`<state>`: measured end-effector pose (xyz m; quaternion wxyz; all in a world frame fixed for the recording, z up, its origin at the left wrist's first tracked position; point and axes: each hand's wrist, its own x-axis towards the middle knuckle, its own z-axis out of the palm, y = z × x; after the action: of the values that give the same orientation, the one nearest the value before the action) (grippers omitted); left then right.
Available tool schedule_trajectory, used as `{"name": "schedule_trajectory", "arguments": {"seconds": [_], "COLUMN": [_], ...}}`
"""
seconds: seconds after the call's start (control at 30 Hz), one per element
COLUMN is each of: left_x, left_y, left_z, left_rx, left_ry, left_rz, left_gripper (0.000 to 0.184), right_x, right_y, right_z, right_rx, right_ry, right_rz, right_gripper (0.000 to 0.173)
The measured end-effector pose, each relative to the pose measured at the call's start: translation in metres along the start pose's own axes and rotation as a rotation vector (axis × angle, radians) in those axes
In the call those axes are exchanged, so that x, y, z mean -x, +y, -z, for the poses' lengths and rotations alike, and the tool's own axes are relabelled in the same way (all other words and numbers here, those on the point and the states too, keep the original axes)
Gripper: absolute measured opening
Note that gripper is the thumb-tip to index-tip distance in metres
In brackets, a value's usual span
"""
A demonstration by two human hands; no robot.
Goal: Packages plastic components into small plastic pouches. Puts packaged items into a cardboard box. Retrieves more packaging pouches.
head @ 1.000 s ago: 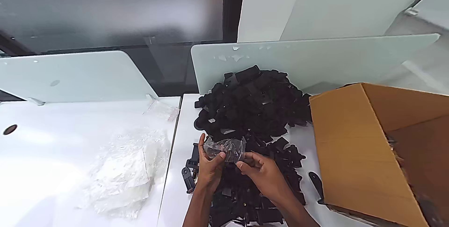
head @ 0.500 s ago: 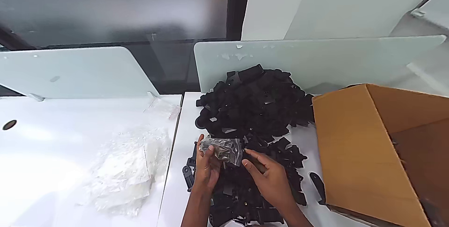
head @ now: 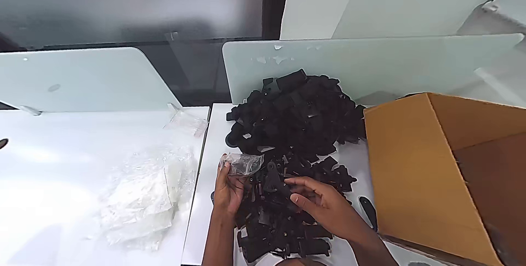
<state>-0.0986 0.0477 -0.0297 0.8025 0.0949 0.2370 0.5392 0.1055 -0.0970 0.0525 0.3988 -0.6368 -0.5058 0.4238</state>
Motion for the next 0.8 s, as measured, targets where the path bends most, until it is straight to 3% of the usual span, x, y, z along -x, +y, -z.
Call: {"name": "schedule_trajectory", "arguments": {"seconds": [0.13,0.2,0.27,0.43,0.53,0.63,0.73,0.8], "left_x": [-0.002,-0.001,0.001,0.007,0.007,0.007,0.008,0.009], "left_y": [0.002,0.001,-0.003,-0.014,-0.018,-0.019,-0.021,-0.021], "left_z": [0.004,0.005,0.002,-0.003,-0.003,-0.004,-0.006,-0.006], "left_rx": [0.074,0.067,0.047,-0.091,-0.156,-0.226,-0.261,-0.251], "left_ry": [-0.015,-0.098,-0.162,-0.234,-0.265,-0.253,-0.233,-0.279], "left_rz": [-0.025,-0.012,0.020,0.089,0.089,0.068,0.060,0.071], "left_gripper": [0.030,0.037,0.047,0.070,0.086,0.085,0.083,0.088], "right_x": [-0.002,-0.005,-0.006,-0.005,-0.003,-0.002,-0.003,-0.007], "right_y": [0.011,0.017,0.022,0.019,0.017,0.008,-0.001,0.000], "right_z": [-0.016,-0.026,-0.032,-0.036,-0.034,-0.031,-0.028,-0.029], "right_rx": [0.620,0.787,0.856,0.920,0.856,0.676,0.510,0.471], "right_ry": [0.297,0.404,0.399,0.294,0.364,0.543,0.512,0.471], "right_rz": [0.070,0.087,0.111,0.089,0.169,0.392,0.501,0.469], "right_gripper": [0.045,0.044,0.040,0.037,0.035,0.026,0.022,0.023]}}
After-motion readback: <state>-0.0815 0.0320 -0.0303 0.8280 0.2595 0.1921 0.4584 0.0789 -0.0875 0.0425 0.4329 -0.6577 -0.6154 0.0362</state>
